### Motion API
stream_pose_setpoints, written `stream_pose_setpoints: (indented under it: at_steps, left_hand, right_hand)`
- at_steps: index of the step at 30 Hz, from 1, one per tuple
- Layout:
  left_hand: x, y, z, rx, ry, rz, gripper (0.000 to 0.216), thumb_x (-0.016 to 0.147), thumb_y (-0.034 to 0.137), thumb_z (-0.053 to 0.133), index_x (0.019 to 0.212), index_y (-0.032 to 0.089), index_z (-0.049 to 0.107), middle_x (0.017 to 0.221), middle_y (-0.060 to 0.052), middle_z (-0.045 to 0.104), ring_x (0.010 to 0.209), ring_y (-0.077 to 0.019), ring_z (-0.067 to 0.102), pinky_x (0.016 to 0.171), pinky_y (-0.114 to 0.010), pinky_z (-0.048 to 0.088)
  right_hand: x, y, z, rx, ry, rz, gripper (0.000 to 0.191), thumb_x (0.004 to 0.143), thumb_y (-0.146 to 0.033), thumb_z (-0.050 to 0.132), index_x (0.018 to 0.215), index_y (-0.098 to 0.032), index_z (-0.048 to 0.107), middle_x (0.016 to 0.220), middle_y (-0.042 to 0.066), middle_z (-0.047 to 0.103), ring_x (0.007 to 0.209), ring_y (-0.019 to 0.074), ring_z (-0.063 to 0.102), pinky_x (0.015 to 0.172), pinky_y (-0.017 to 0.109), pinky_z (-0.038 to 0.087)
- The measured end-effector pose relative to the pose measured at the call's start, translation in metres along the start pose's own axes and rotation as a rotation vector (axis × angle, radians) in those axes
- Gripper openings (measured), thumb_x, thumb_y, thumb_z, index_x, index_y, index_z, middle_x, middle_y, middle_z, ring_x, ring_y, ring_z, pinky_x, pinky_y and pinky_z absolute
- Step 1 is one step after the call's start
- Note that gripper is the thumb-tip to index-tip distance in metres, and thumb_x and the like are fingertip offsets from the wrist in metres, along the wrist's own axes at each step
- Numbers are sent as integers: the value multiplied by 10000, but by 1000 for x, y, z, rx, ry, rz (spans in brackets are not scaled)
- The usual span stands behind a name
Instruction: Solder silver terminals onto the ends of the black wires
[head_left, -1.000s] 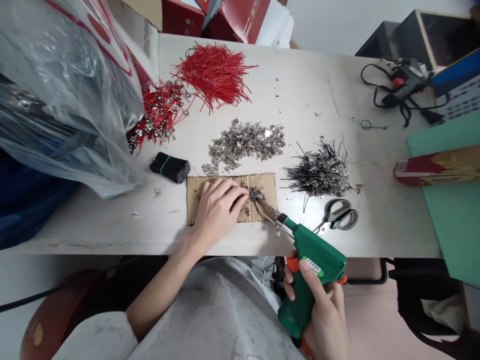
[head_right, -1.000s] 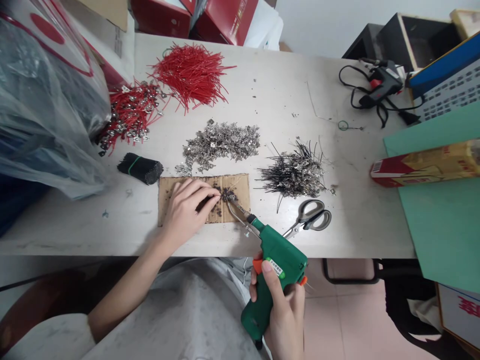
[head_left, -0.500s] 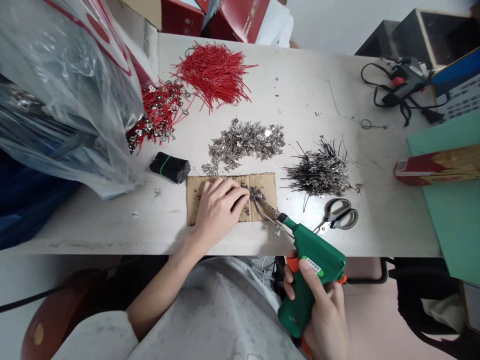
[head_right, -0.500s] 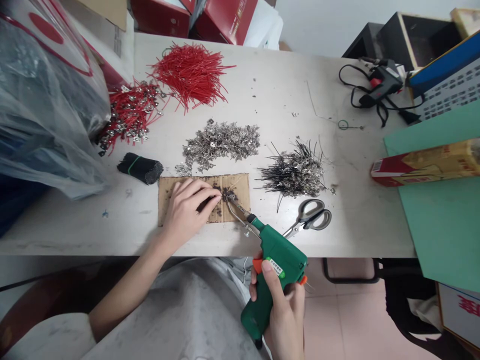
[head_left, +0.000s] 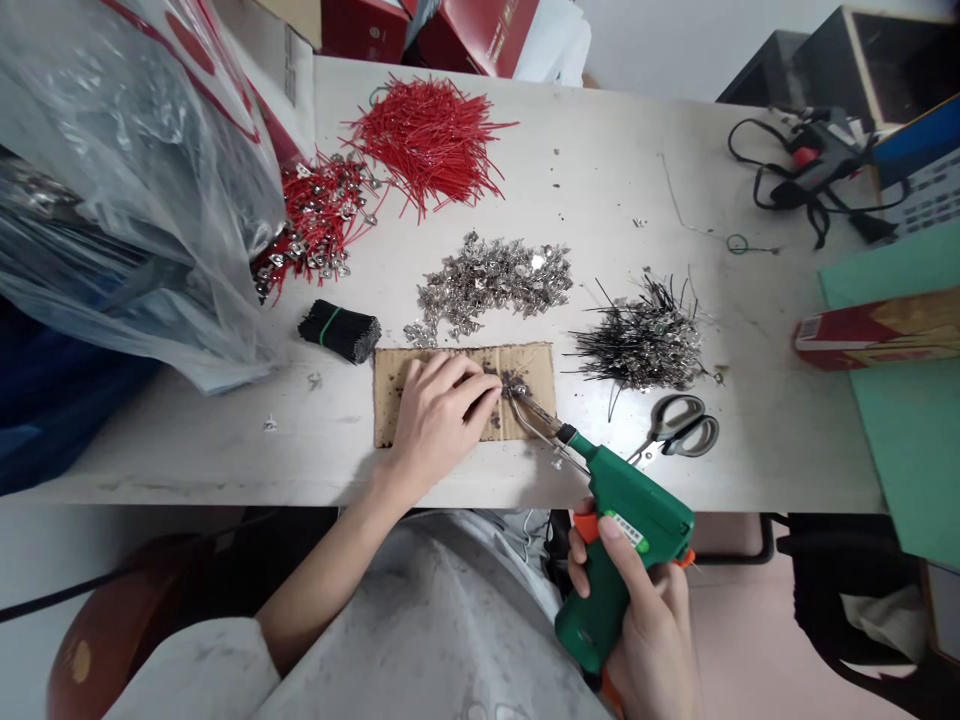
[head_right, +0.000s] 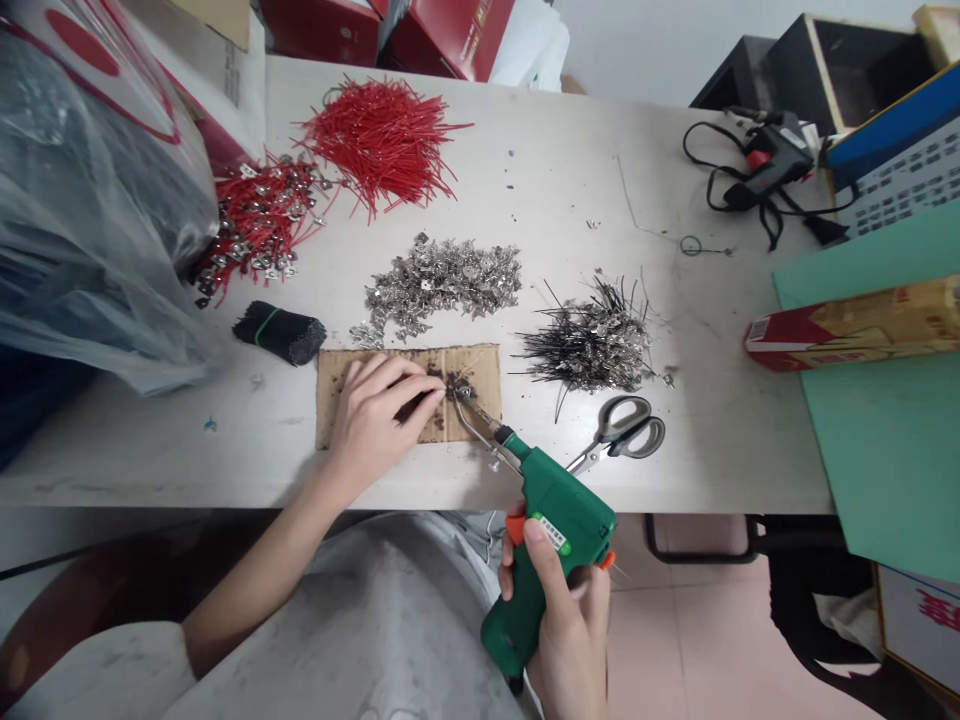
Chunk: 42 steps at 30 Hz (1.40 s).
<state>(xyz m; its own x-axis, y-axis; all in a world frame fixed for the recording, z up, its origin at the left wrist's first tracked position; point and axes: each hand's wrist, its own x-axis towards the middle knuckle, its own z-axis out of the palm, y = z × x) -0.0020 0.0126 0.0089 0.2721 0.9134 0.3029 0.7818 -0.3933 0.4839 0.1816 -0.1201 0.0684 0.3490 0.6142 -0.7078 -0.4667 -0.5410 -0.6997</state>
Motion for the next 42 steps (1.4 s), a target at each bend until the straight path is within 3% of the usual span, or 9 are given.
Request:
stream_pose_setpoints:
  at_steps: [10,21,28,30,34,42]
  left_hand:
    - [-1,-1,0,-17,-1,-8,122,982,228,629,938,200,740,932,-18,708,913,-210,601,830,-404,394]
    - [-1,0,0,-10,0,3,121,986,223,617,933,205,724,920,-11,696,912,-205,596,807,-391,371]
    - [-1,-1,0,-11,7,0,124,987,226,612,924,213,719,922,-12,712,900,-206,591,813,-391,377]
    - [-1,-1,1,-6,13,2,125,988,233,613,927,214,721,920,-11,716,895,-206,586,811,-391,379]
    - [-2,-2,1,-9,15,0,125,987,231,612,933,213,723,923,-11,717,888,-202,582,820,-392,386]
    - [-1,-1,0,-4,17,-1,125,986,226,615,925,213,724,926,-13,714,899,-205,586,826,-394,381]
  right_hand:
    - [0,0,3,6,-7,1,252,866,-384,764,998,-188,677,749,42,600,543,117,472,502,241,342]
    - [-3,-3,-4,75,10,-178,206,859,-347,747,987,-191,708,911,78,641,542,119,525,455,247,383]
    - [1,-8,0,1,228,-64,446,601,-407,927,874,-182,655,766,81,657,543,171,547,447,275,432]
    - [2,-7,-1,-10,224,-33,504,552,-413,947,894,-179,659,807,97,679,547,173,558,448,276,433]
    - [5,-5,-4,-35,152,-11,462,620,-426,922,910,-170,669,774,87,673,557,162,556,465,264,422]
    - [13,-3,-11,-94,131,-5,449,668,-469,897,899,-191,631,686,24,601,520,145,514,454,261,406]
